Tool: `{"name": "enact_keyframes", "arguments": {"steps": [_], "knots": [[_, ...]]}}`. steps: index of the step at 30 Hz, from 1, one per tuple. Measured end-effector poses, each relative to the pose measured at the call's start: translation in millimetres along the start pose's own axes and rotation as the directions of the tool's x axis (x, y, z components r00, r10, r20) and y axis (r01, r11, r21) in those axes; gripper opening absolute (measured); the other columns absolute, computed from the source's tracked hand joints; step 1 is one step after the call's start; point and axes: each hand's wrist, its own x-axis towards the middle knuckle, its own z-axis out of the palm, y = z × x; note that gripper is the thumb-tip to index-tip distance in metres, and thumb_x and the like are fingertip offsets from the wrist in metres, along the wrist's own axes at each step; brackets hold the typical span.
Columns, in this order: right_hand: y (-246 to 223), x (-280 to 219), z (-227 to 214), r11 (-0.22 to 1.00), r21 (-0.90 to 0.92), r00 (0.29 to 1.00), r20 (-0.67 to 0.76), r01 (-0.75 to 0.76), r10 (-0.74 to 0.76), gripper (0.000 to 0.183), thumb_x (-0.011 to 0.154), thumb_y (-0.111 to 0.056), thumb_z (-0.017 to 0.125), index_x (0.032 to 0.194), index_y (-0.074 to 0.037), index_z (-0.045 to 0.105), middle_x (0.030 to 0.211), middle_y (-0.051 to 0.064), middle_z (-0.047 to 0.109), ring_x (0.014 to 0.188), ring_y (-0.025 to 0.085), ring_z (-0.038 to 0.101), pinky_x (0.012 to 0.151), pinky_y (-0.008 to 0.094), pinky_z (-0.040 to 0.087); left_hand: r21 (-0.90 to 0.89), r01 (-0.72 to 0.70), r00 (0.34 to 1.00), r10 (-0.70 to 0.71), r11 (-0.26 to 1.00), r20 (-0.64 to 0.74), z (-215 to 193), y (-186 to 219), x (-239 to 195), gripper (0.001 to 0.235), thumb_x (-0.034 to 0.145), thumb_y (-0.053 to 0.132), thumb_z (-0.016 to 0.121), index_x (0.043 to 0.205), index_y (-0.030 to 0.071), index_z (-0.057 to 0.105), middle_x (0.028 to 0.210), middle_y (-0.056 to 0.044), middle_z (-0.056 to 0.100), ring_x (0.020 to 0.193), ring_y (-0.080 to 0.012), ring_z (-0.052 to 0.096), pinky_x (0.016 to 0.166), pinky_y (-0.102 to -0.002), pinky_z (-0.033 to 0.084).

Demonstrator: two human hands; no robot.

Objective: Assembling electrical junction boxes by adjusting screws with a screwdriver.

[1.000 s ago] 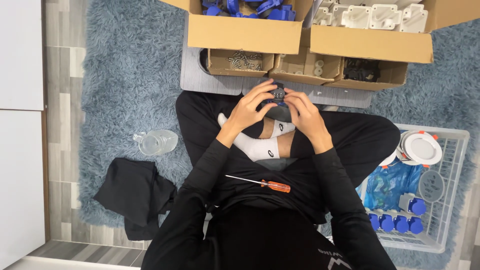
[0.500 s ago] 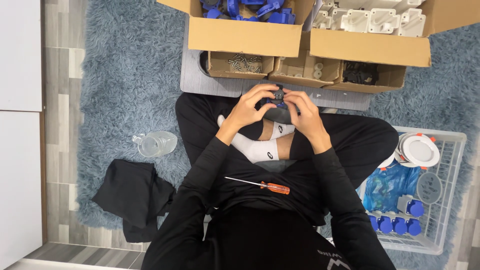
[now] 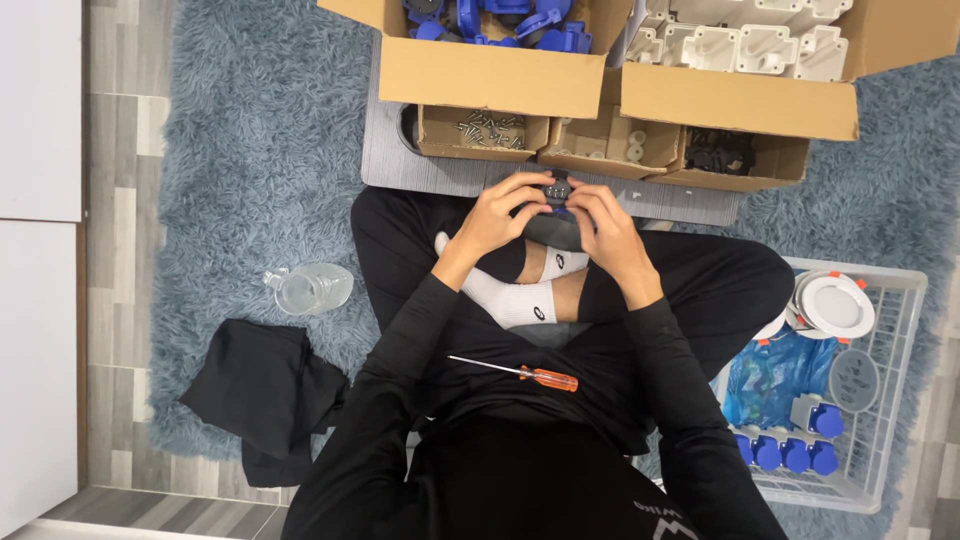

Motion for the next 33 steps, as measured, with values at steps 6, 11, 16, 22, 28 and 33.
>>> {"name": "enact_keyframes", "arguments": {"steps": [6, 11, 16, 22, 28, 33], "knots": [[4.3, -5.9, 2.4, 1.0, -0.012, 1.0, 0.018, -0.016, 0.016, 0.003, 0.108, 0.007, 0.07, 0.108, 0.004, 0.07, 0.116, 0.015, 0.071, 0.121, 0.043, 0.075, 0.097, 0.047, 0.064, 0.079, 0.003, 1.0, -0.002, 0.997, -0.018, 5.4, -0.8, -4.2, 0.004, 0.103, 0.01, 0.079, 0.101, 0.01, 0.076, 0.128, -0.004, 0.079, 0.114, -0.0313, 0.078, 0.094, -0.04, 0.066], [3.9, -11.8, 4.5, 0.999, 0.001, 0.998, 0.036, -0.049, 0.049, 0.005, 0.109, 0.006, 0.066, 0.109, 0.003, 0.07, 0.122, 0.016, 0.067, 0.127, 0.043, 0.073, 0.1, 0.047, 0.064, 0.072, 0.028, 1.0, -0.029, 0.997, 0.006, 5.4, -4.9, -11.4, 0.004, 0.104, 0.013, 0.078, 0.1, 0.012, 0.075, 0.131, -0.003, 0.078, 0.114, -0.03, 0.078, 0.094, -0.039, 0.066], [9.2, -17.8, 8.2, 0.998, 0.024, 0.998, 0.037, -0.06, 0.059, 0.005, 0.11, 0.006, 0.066, 0.11, 0.004, 0.07, 0.125, 0.017, 0.064, 0.129, 0.045, 0.071, 0.102, 0.048, 0.063, 0.033, 0.042, 0.998, -0.043, 0.999, 0.047, -3.5, 7.0, -5.6, 0.005, 0.106, 0.013, 0.076, 0.102, 0.01, 0.075, 0.135, -0.005, 0.078, 0.117, -0.0307, 0.077, 0.095, -0.039, 0.066], [9.6, -16.9, 4.3, 0.999, 0.007, 0.997, 0.075, -0.034, 0.033, 0.004, 0.107, 0.006, 0.069, 0.111, 0.004, 0.07, 0.128, 0.018, 0.062, 0.131, 0.044, 0.07, 0.104, 0.046, 0.063, -0.008, 0.035, 0.999, -0.035, 0.999, 0.039, -1.1, 7.8, -7.9, 0.012, 0.102, 0.012, 0.083, 0.101, 0.005, 0.073, 0.137, -0.011, 0.076, 0.121, -0.0334, 0.076, 0.098, -0.038, 0.065], [8.7, -16.5, 3.5, 1.0, -0.016, 0.997, 0.08, 0.005, -0.004, 0.006, 0.105, 0.008, 0.068, 0.111, 0.006, 0.069, 0.131, 0.02, 0.061, 0.134, 0.044, 0.068, 0.106, 0.044, 0.063, -0.009, 0.155, 0.986, -0.155, 0.988, -0.063, 19.0, -5.4, -19.7, 0.039, 0.093, 0.018, 0.093, 0.117, 0.007, 0.064, 0.143, -0.015, 0.065, 0.127, -0.0359, 0.071, 0.102, -0.04, 0.064], [6.8, -12.1, -1.0, 0.989, 0.116, 0.995, 0.031, -0.094, 0.091, 0.005, 0.103, 0.003, 0.075, 0.107, 0.003, 0.073, 0.128, 0.018, 0.065, 0.129, 0.043, 0.071, 0.101, 0.043, 0.065, -0.099, 0.241, 0.964, -0.25, 0.965, -0.09, 23.7, -7.5, -22.4, 0.049, 0.084, 0.005, 0.096, 0.122, 0.003, 0.064, 0.13, -0.016, 0.07, 0.12, -0.0366, 0.074, 0.1, -0.039, 0.065]]}}
